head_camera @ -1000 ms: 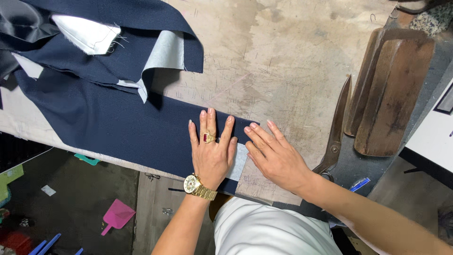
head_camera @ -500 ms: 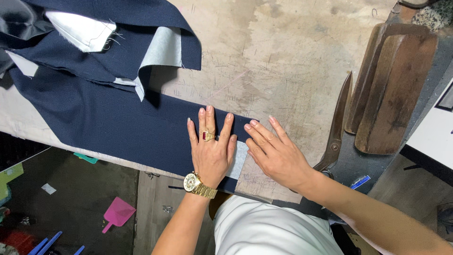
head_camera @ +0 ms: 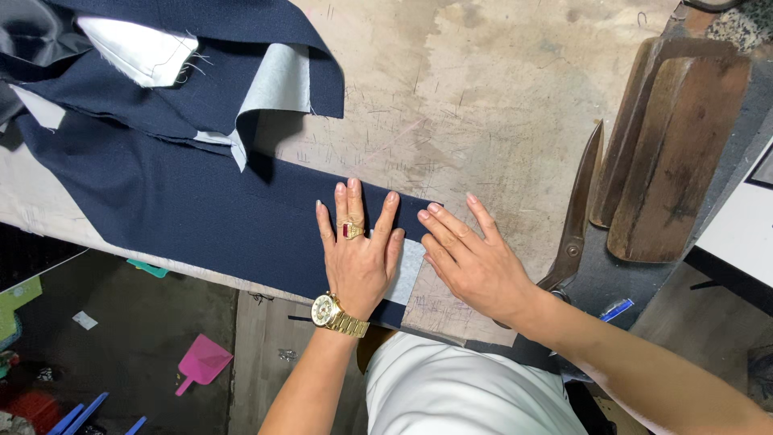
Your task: The person prepares and irons fabric components for a suit jacket, aligning adhesive interfacing pieces onto the dark blue fabric before pressing them with a steam iron and using a wooden tailor's clapper to set the seams.
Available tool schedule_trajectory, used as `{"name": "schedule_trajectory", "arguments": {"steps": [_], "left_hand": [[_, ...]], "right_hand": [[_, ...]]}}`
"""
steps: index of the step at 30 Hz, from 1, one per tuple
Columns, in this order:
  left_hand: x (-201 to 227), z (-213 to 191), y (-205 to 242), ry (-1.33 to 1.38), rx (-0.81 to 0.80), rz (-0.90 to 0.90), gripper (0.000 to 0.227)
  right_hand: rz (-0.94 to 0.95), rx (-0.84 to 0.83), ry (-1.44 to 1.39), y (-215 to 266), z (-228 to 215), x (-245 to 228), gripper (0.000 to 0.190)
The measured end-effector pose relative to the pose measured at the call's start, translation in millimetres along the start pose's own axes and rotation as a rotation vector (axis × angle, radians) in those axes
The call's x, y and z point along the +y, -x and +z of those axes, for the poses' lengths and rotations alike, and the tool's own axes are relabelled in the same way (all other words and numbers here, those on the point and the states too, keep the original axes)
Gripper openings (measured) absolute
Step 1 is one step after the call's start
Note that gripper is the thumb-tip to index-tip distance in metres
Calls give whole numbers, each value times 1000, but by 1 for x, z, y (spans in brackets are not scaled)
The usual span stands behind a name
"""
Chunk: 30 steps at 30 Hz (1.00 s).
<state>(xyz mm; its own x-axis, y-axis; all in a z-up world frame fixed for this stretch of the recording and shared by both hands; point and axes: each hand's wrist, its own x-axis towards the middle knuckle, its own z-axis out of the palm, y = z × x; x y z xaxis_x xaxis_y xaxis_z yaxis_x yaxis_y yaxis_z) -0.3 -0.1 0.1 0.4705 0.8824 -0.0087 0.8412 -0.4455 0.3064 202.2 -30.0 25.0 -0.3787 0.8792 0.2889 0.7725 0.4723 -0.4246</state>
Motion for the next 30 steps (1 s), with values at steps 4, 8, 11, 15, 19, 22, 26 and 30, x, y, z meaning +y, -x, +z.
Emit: {"name": "schedule_trajectory", "arguments": {"steps": [4, 8, 11, 15, 19, 22, 26, 30], "left_hand": [[-1, 0, 0, 5, -13, -6, 54], [0, 0, 0, 0, -20, -9, 54], [0, -2, -2, -8, -26, -7, 55], [2, -3, -2, -24, -21, -19, 54], [9, -4, -6, 2, 28, -98, 59], [18, -5, -9, 29, 53, -143, 69], [22, -4, -9, 58, 100, -165, 77], [24, -11, -10, 9, 100, -150, 77]], "right_hand": [[-4, -7, 8, 1, 1, 0, 18], [1, -10, -6, 2, 1, 0, 17], [3, -7, -3, 1, 1, 0, 18], [7, -5, 6, 2, -1, 0, 18], [-1, 8, 5, 1, -4, 1, 15], [-4, 14, 11, -2, -7, 1, 13], [-7, -23, 22, 3, -8, 1, 16], [-41, -55, 7, 1, -16, 5, 18]]}}
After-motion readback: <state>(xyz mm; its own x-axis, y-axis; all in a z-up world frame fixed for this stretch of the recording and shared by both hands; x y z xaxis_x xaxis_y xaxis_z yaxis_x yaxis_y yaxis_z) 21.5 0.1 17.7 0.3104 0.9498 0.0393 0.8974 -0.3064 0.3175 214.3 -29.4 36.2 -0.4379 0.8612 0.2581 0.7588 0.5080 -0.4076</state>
